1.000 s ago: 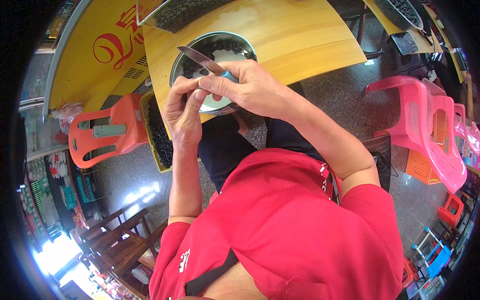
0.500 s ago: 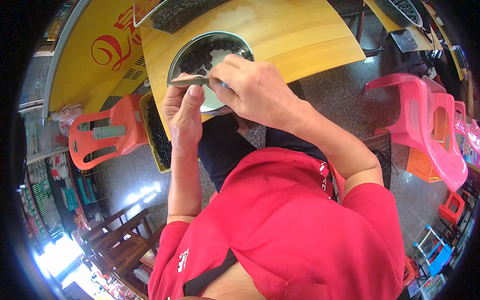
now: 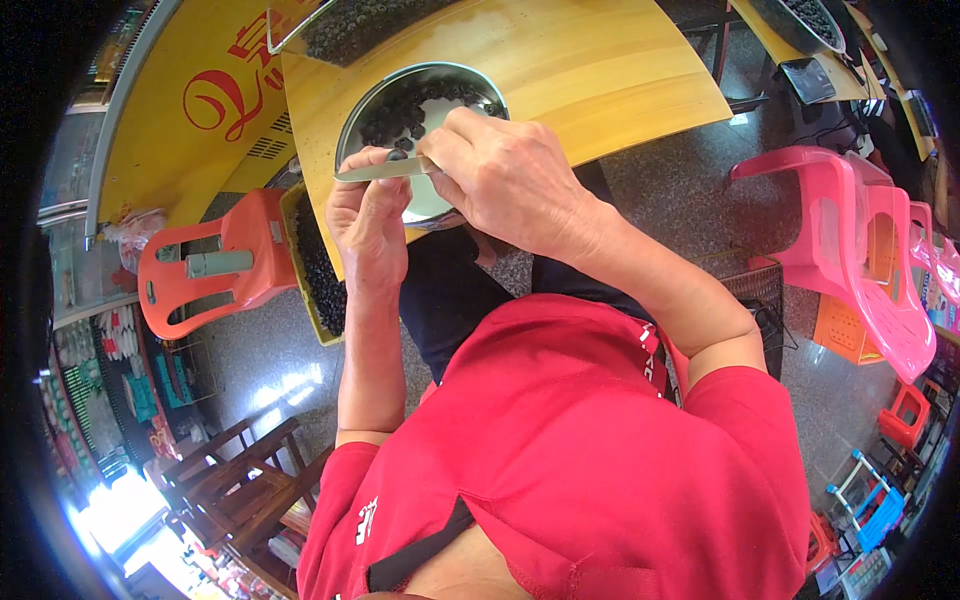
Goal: Peeling small dark fruits with a knife and placing them into a metal bowl.
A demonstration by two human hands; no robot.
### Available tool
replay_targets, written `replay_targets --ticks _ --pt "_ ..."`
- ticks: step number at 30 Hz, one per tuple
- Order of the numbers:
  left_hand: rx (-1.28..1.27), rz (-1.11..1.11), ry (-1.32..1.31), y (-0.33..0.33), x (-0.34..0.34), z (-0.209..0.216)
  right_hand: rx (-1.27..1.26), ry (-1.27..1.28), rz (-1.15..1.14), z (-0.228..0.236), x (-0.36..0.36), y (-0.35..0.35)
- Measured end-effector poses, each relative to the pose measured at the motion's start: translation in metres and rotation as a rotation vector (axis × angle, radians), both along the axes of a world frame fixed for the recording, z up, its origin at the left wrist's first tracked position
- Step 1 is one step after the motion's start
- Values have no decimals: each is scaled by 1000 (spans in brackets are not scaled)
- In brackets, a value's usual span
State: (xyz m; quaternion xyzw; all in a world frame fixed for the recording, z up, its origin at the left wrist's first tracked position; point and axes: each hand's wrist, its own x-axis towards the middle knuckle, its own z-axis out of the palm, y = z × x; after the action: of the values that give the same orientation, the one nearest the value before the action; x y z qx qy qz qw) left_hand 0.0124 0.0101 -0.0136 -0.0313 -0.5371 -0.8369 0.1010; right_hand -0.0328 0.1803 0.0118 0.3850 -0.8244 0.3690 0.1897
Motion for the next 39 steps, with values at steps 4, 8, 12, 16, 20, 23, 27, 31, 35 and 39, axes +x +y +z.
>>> replay_targets --ticks 4,8,12,16,20,23,27,31,35,39 --pt "24 5 -15 1 1 0 11 18 -12 0 0 0" --pt "6 22 -47 2 1 1 1 25 -21 -2 -2 0" --pt "-23 52 -66 4 2 2 21 20 -33 -4 -1 -1" --pt "-34 6 -20 0 4 2 59 -6 -57 -6 -4 0" --pt "-68 45 -22 1 2 2 45 5 -28 -3 -1 -1" --pt "-72 58 -19 2 3 3 45 12 -21 -3 -1 -1" --pt "-83 58 -7 1 3 3 56 20 -25 -4 -1 -2" --pt "-161 86 33 3 3 7 66 34 -32 1 0 -2" --pt "-184 73 29 3 4 5 66 20 -32 -6 -4 -3" --pt "-127 69 -7 6 5 6 82 -19 -38 -2 -2 -1"
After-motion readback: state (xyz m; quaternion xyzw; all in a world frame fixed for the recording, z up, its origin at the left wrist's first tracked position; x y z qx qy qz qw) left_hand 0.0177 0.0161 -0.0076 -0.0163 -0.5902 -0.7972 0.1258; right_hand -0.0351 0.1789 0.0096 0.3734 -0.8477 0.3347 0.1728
